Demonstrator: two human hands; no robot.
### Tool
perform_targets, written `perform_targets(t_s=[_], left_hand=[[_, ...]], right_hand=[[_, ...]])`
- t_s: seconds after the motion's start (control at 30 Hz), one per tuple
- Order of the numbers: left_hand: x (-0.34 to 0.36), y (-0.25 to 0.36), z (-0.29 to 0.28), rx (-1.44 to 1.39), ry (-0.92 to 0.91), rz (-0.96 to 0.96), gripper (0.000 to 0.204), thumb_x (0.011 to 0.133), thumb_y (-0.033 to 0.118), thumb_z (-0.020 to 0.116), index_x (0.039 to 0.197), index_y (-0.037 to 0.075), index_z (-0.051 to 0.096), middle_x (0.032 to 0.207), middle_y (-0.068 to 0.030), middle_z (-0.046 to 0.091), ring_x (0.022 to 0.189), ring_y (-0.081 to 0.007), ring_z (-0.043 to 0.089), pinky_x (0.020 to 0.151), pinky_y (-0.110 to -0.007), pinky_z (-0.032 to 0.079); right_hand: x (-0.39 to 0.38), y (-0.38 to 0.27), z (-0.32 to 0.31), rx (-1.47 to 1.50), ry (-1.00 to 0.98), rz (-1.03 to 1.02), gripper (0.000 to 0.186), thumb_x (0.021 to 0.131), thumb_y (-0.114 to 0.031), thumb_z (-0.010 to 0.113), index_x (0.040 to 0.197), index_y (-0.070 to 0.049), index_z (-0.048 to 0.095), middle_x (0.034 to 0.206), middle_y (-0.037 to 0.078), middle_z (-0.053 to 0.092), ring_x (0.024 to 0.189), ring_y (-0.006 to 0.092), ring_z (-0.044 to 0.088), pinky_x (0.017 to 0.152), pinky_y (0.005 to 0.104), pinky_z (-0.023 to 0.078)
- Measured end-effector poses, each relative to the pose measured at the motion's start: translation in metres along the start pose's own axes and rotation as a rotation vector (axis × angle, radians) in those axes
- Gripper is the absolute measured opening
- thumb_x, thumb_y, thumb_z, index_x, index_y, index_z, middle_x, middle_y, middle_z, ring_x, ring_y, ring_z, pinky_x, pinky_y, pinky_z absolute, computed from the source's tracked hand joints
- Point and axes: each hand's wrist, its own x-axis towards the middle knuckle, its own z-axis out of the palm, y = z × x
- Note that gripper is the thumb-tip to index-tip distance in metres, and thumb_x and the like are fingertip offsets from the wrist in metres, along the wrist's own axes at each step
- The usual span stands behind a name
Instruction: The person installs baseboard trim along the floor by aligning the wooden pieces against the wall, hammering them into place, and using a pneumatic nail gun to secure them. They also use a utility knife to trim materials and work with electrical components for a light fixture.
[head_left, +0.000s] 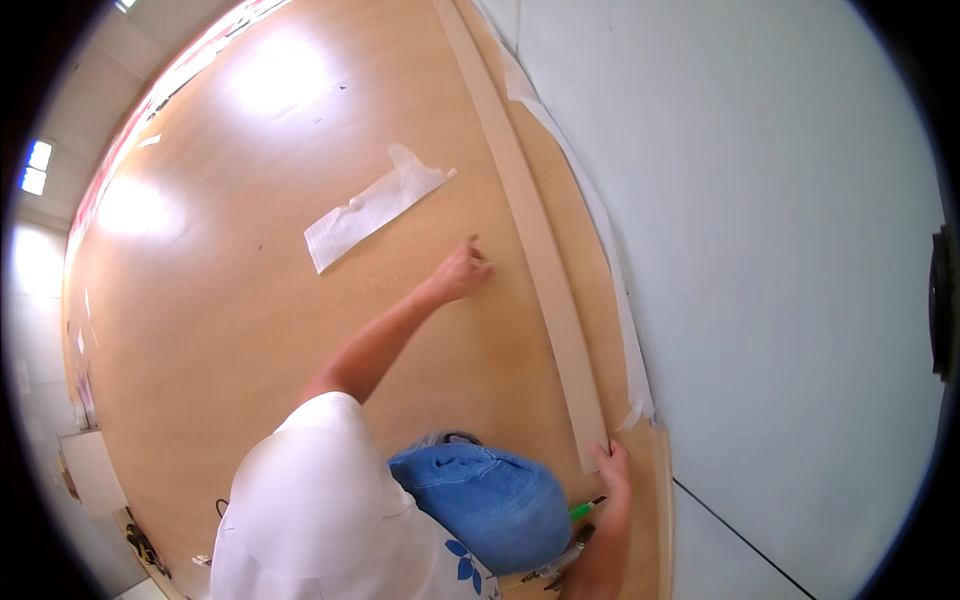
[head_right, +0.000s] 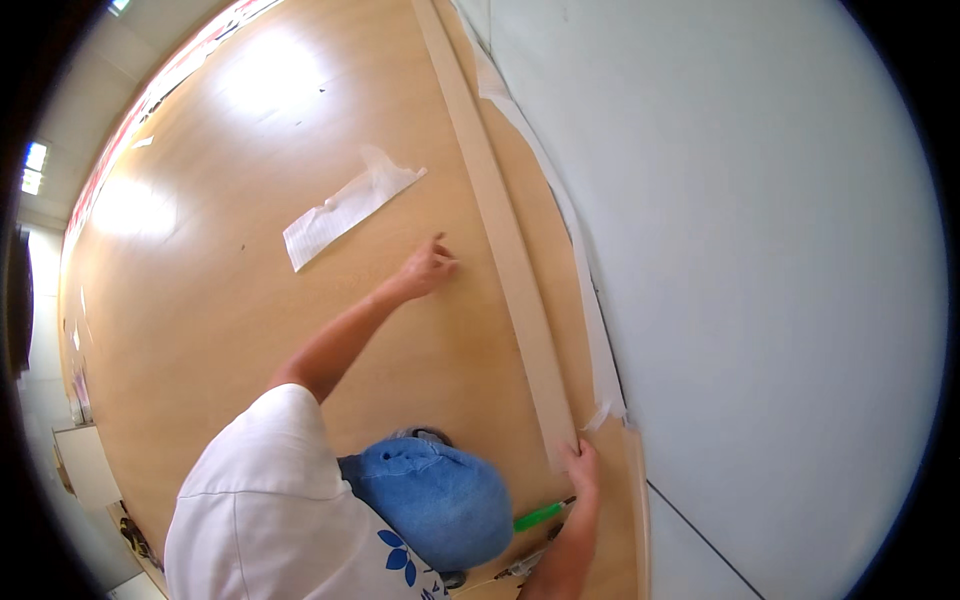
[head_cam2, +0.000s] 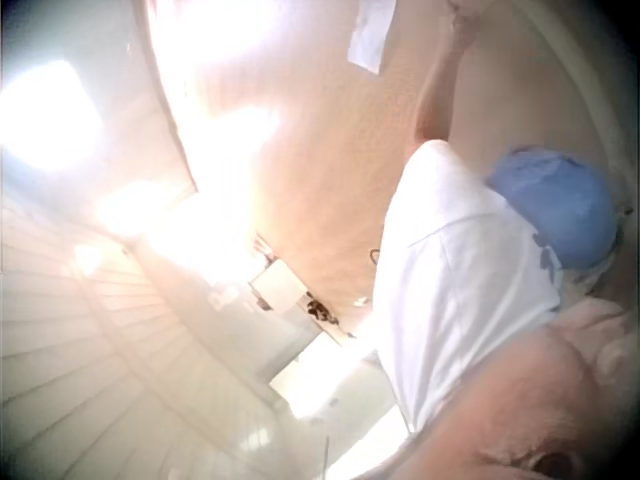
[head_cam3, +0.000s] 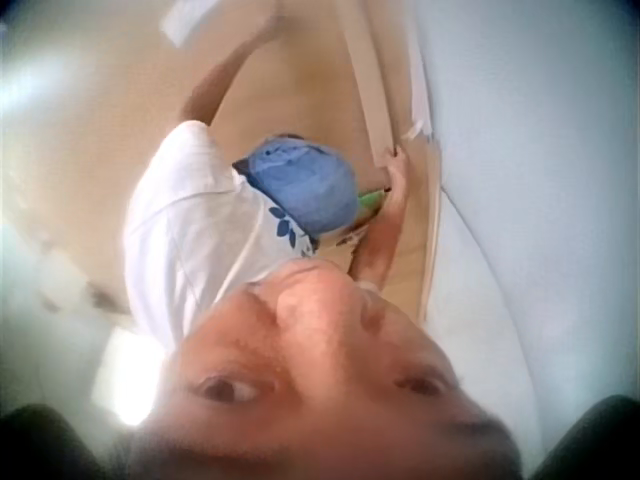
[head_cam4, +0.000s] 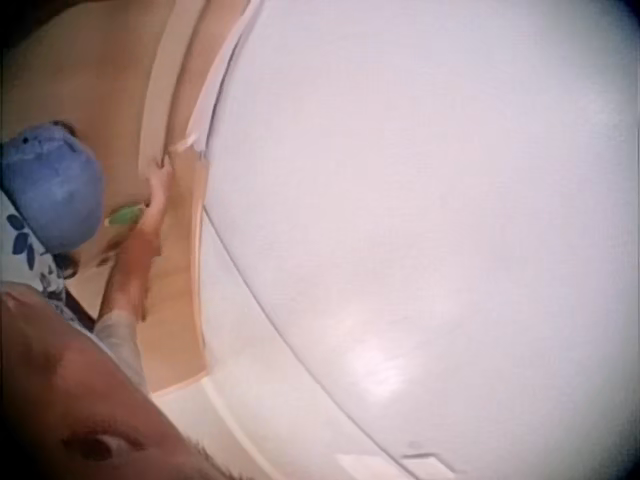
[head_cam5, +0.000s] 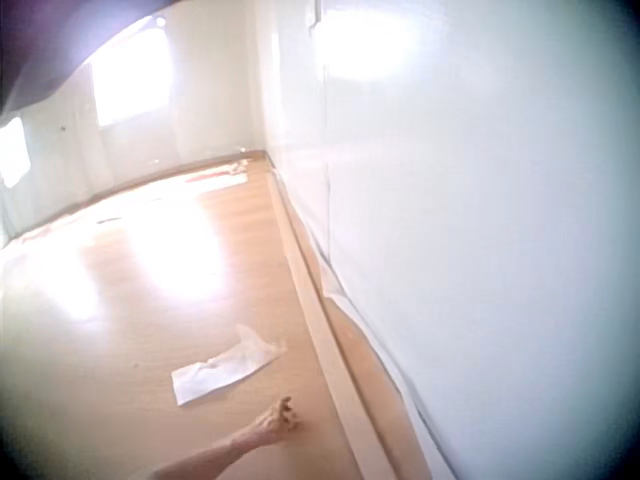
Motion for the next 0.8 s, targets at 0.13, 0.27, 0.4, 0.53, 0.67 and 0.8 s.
perform_targets(t_s=[0.13,0.27,0.4,0.53,0.67,0.8], left_hand=[[0.047,0.076,0.079,-0.096,-0.092,0.031,0.087,0.092,0.034,0.066,0.151,-0.009,0.019,0.130,-0.0269,0.059,0.115,-0.0410,0.061,0.102,-0.043,0.048],[0.069,0.056,0.109,0.075,0.238,0.149,0.093,0.094,0.031,0.063,0.147,-0.021,0.006,0.132,-0.0407,0.050,0.124,-0.0457,0.055,0.106,-0.043,0.045],[0.080,0.065,0.110,0.077,0.130,0.165,0.096,0.097,0.034,0.059,0.145,-0.024,-0.001,0.133,-0.0439,0.048,0.125,-0.0465,0.054,0.105,-0.043,0.045],[0.087,0.101,0.105,0.117,-0.062,0.037,0.097,0.099,0.044,0.053,0.144,-0.025,0.003,0.132,-0.0396,0.052,0.124,-0.0448,0.056,0.103,-0.043,0.046],[0.106,0.113,0.099,0.302,-0.141,0.080,0.094,0.102,0.049,0.045,0.144,-0.025,0.005,0.122,-0.0367,0.060,0.115,-0.0447,0.061,0.100,-0.044,0.048],[0.125,0.110,0.096,0.635,-0.256,0.360,0.076,0.105,0.044,0.038,0.141,-0.021,0.020,0.113,-0.0393,0.060,0.106,-0.0496,0.063,0.094,-0.049,0.050]], right_hand=[[-0.003,0.025,-0.036,0.008,0.017,0.004,0.031,0.093,-0.026,0.073,0.105,0.001,0.067,0.097,0.004,0.071,0.082,0.0117,0.062,0.075,0.0304,0.052],[-0.009,0.015,-0.022,-0.006,0.021,-0.014,0.032,0.093,-0.028,0.073,0.105,0.001,0.068,0.097,0.005,0.071,0.083,0.0128,0.062,0.075,0.0318,0.052],[-0.013,0.012,-0.019,-0.212,0.196,-0.154,0.042,0.090,-0.033,0.073,0.106,0.005,0.065,0.096,0.018,0.072,0.086,0.0316,0.068,0.079,0.0415,0.053],[-0.016,-0.004,-0.029,-0.287,0.296,-0.103,0.052,0.091,-0.034,0.071,0.118,0.009,0.061,0.111,0.027,0.069,0.104,0.0421,0.065,0.090,0.0449,0.051],[-0.014,-0.015,-0.019,-0.318,0.461,-0.124,0.057,0.091,-0.031,0.070,0.129,0.010,0.057,0.123,0.032,0.062,0.117,0.0441,0.060,0.097,0.0461,0.048],[-0.011,-0.042,0.001,-0.349,0.615,-0.159,0.056,0.091,-0.028,0.070,0.129,0.010,0.057,0.122,0.033,0.062,0.115,0.0459,0.060,0.097,0.0476,0.048]])
